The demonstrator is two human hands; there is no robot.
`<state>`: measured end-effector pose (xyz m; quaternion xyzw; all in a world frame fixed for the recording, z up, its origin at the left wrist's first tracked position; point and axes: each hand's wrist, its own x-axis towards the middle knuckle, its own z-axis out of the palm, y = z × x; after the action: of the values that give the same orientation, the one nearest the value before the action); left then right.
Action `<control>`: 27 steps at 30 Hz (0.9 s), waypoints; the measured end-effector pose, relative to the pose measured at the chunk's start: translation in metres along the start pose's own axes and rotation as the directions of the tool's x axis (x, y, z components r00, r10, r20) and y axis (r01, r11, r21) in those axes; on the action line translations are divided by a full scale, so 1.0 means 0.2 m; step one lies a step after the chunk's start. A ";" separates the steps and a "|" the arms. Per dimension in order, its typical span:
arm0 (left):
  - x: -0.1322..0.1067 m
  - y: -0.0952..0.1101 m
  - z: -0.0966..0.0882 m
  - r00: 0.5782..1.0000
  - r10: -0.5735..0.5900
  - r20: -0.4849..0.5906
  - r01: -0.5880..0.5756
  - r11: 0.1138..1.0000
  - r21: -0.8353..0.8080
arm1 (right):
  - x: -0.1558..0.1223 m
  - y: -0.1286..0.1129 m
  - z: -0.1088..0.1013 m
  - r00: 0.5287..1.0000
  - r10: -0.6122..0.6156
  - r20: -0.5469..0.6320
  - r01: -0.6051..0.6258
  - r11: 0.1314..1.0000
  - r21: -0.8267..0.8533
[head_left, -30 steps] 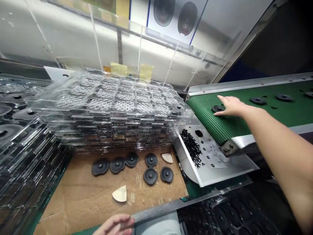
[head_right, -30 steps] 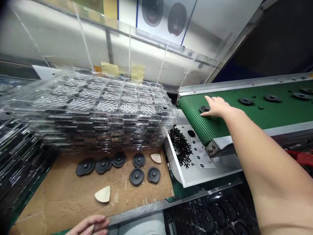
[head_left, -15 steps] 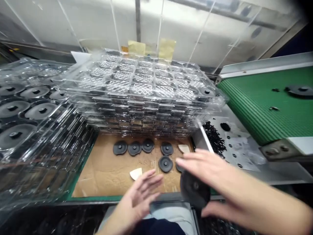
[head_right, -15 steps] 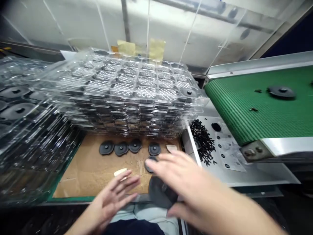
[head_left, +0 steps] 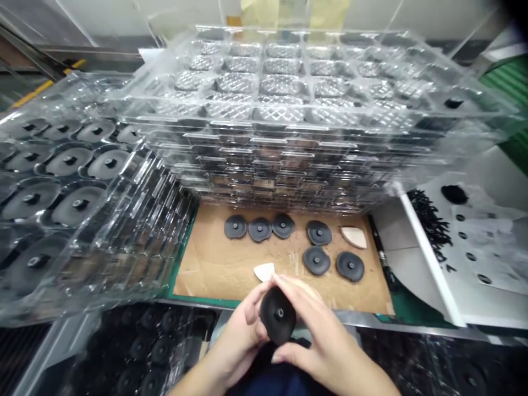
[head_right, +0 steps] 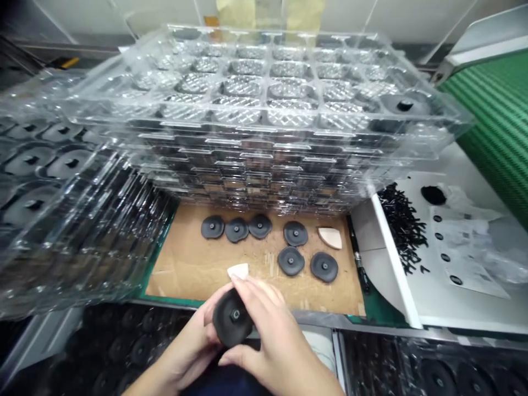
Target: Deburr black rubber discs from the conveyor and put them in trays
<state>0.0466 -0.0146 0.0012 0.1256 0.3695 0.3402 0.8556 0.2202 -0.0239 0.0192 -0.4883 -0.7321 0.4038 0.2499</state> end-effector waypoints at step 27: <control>-0.10 0.22 -0.09 0.901 0.286 -0.325 -0.324 0.944 -0.067 | 0.42 -0.42 0.11 0.977 -0.212 0.002 0.212 0.977 0.038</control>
<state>0.0013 0.0043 0.0200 0.0755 0.4541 0.5070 0.7288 0.1277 0.0298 0.0752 -0.4014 -0.7731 0.3901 0.2983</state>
